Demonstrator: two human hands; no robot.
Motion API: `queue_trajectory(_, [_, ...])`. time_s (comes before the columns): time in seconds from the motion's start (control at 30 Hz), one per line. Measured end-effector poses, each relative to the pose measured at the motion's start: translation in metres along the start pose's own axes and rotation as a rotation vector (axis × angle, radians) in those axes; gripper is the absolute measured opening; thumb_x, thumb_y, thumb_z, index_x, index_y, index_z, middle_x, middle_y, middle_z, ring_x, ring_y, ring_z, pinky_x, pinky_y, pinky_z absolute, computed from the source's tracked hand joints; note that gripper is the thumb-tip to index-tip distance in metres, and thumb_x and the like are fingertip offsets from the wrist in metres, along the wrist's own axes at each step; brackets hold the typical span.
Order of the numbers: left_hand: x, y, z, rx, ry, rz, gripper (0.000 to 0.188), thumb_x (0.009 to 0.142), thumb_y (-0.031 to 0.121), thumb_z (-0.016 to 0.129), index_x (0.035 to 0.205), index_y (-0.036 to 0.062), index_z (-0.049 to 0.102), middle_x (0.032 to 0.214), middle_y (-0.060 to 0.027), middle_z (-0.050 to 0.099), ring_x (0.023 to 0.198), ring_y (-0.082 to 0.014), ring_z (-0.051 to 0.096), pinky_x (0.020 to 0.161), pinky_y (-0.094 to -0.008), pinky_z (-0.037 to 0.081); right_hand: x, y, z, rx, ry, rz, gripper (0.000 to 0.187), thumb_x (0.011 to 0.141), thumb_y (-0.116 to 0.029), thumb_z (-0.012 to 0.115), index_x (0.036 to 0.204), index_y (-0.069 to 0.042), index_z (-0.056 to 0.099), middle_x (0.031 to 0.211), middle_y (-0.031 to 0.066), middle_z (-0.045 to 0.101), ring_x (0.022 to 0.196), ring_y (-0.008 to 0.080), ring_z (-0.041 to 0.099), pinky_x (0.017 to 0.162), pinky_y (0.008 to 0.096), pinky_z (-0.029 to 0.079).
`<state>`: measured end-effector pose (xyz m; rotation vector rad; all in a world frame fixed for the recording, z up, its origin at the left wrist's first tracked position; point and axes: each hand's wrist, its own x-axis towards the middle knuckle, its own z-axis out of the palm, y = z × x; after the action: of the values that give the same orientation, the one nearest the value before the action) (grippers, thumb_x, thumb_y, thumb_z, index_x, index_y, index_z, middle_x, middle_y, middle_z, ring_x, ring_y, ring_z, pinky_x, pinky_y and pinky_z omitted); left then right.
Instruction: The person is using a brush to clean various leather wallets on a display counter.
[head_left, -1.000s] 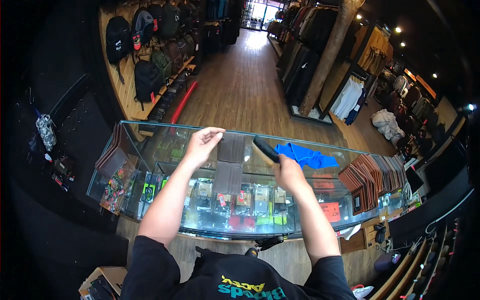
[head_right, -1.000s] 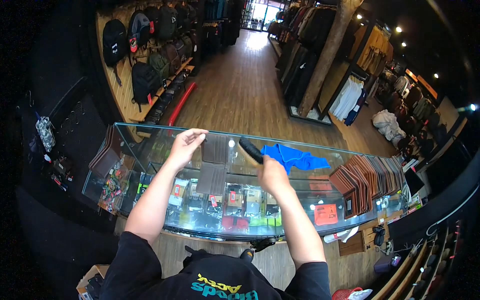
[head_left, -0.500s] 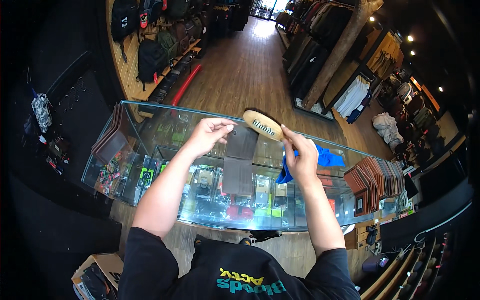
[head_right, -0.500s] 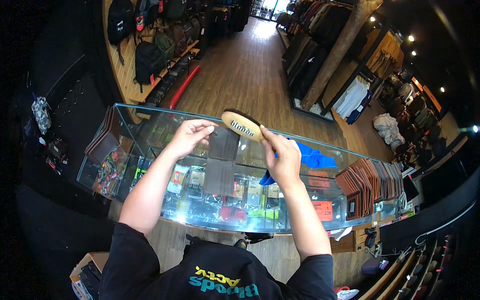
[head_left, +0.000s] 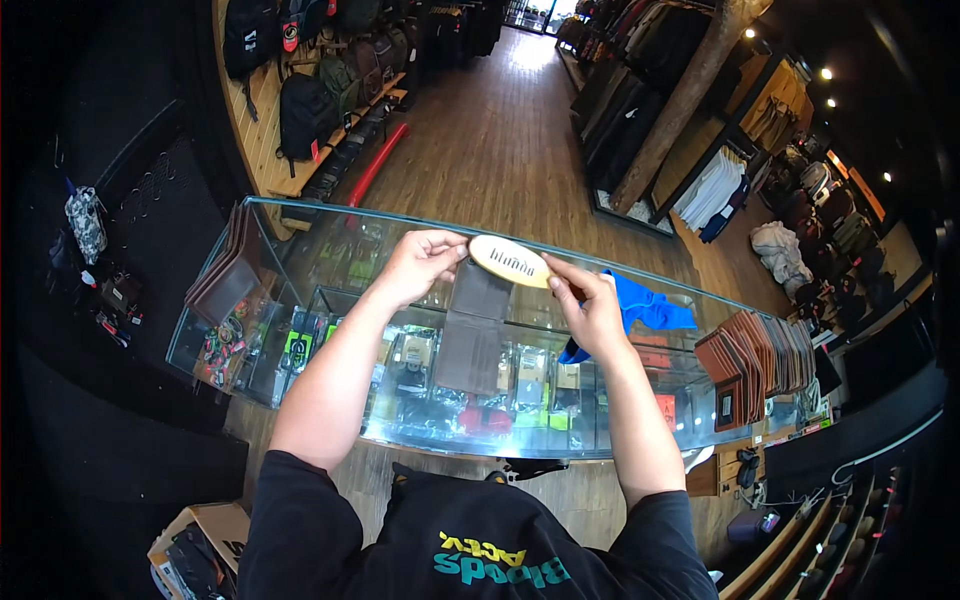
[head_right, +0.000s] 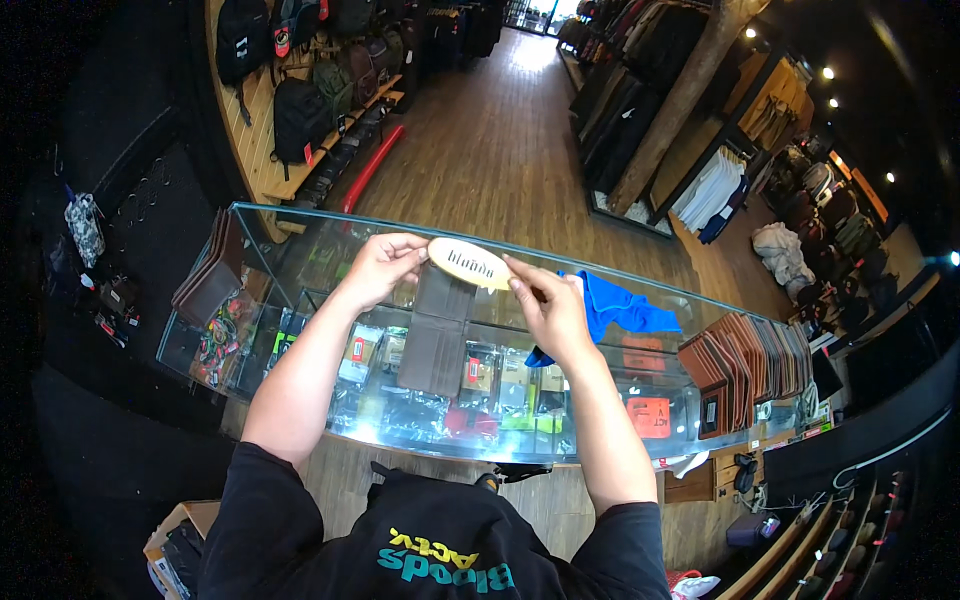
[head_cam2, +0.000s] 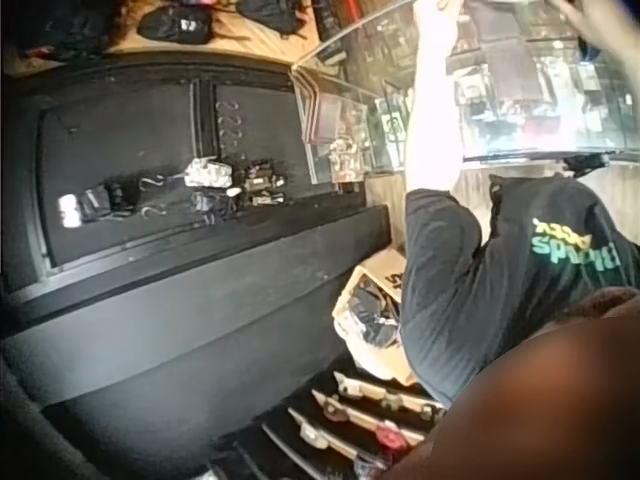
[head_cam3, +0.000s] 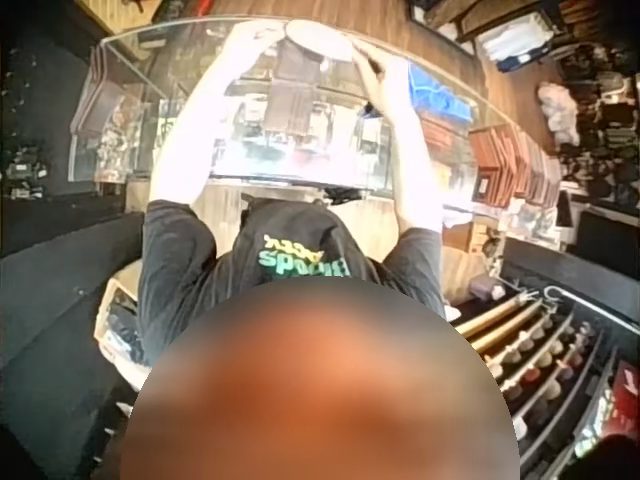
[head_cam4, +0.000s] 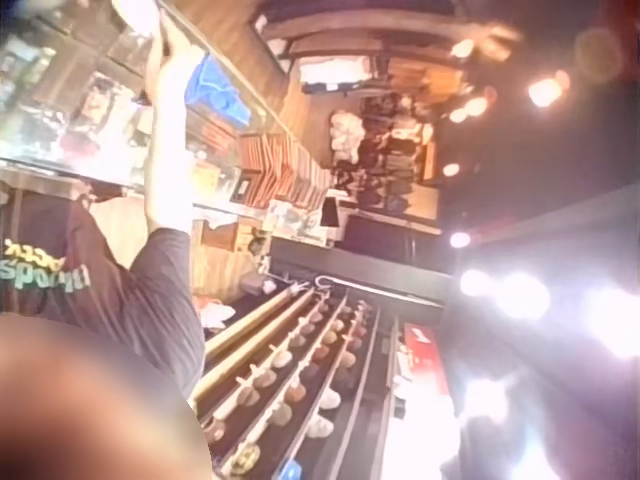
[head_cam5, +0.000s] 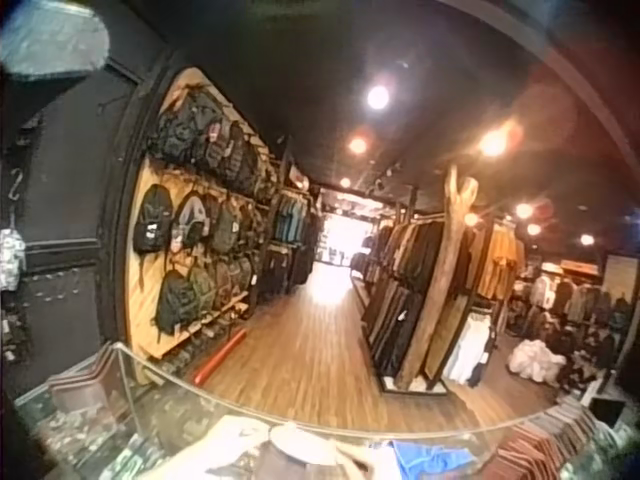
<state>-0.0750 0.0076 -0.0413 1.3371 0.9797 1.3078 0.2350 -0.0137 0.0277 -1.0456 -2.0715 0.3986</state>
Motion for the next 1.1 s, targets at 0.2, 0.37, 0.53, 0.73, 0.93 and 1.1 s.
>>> queue_trajectory(0.2, [0.000,-0.002,-0.007,-0.069,-0.046,0.072,0.024,0.112,0.020,0.074,0.129,0.0049,0.080,0.111,-0.0003,0.084,0.097,-0.0079,0.076,0.080,-0.0256,0.061,-0.009,0.005,0.008,0.413,-0.043,0.074,0.029,0.106,-0.020,0.078,0.133,-0.012,0.084,0.111,0.0133,0.085,0.099,0.0185,0.073,0.099,0.0375,0.040])
queue_trajectory(0.37, [-0.005,-0.001,-0.014,0.073,0.021,-0.025,0.021,0.112,0.017,0.073,0.128,0.0051,0.081,0.113,-0.0001,0.083,0.099,-0.0079,0.076,0.083,-0.0270,0.061,-0.012,-0.010,-0.001,-0.232,-0.493,-0.112,0.031,0.106,-0.014,0.076,0.135,-0.003,0.080,0.123,0.0161,0.084,0.097,0.0211,0.079,0.086,0.0376,0.057])
queue_trajectory(0.53, [-0.004,0.008,-0.010,0.003,0.004,0.051,0.023,0.113,0.018,0.073,0.131,0.0066,0.080,0.112,0.0004,0.083,0.097,-0.0070,0.075,0.082,-0.0260,0.060,-0.011,-0.020,-0.006,-0.244,-0.149,-0.106,0.029,0.107,-0.018,0.076,0.135,-0.013,0.082,0.112,0.0072,0.085,0.092,0.0170,0.072,0.097,0.0362,0.037])
queue_trajectory(0.73, [-0.010,0.029,-0.005,-0.076,0.062,0.136,0.024,0.112,0.021,0.074,0.129,0.0057,0.081,0.107,0.0003,0.084,0.090,-0.0041,0.073,0.077,-0.0227,0.057,-0.007,-0.026,0.002,0.131,0.097,-0.096,0.029,0.104,-0.018,0.076,0.132,-0.012,0.082,0.119,0.0113,0.085,0.100,0.0202,0.079,0.086,0.0340,0.042])
queue_trajectory(0.93, [-0.015,0.033,-0.015,-0.041,0.071,0.153,0.026,0.113,0.022,0.073,0.130,0.0041,0.080,0.108,-0.0003,0.084,0.090,-0.0049,0.074,0.077,-0.0235,0.058,-0.021,-0.039,-0.009,-0.056,-0.291,-0.226,0.030,0.105,-0.019,0.077,0.134,-0.019,0.083,0.110,0.0040,0.086,0.092,0.0203,0.077,0.091,0.0377,0.039])
queue_trajectory(1.1, [-0.022,0.043,-0.007,-0.011,0.148,0.222,0.024,0.112,0.022,0.074,0.129,0.0057,0.081,0.106,0.0010,0.084,0.090,-0.0031,0.073,0.077,-0.0222,0.056,-0.022,-0.057,-0.011,-0.367,-0.249,-0.297,0.029,0.103,-0.018,0.080,0.131,-0.017,0.083,0.113,0.0051,0.085,0.091,0.0207,0.075,0.088,0.0363,0.044])
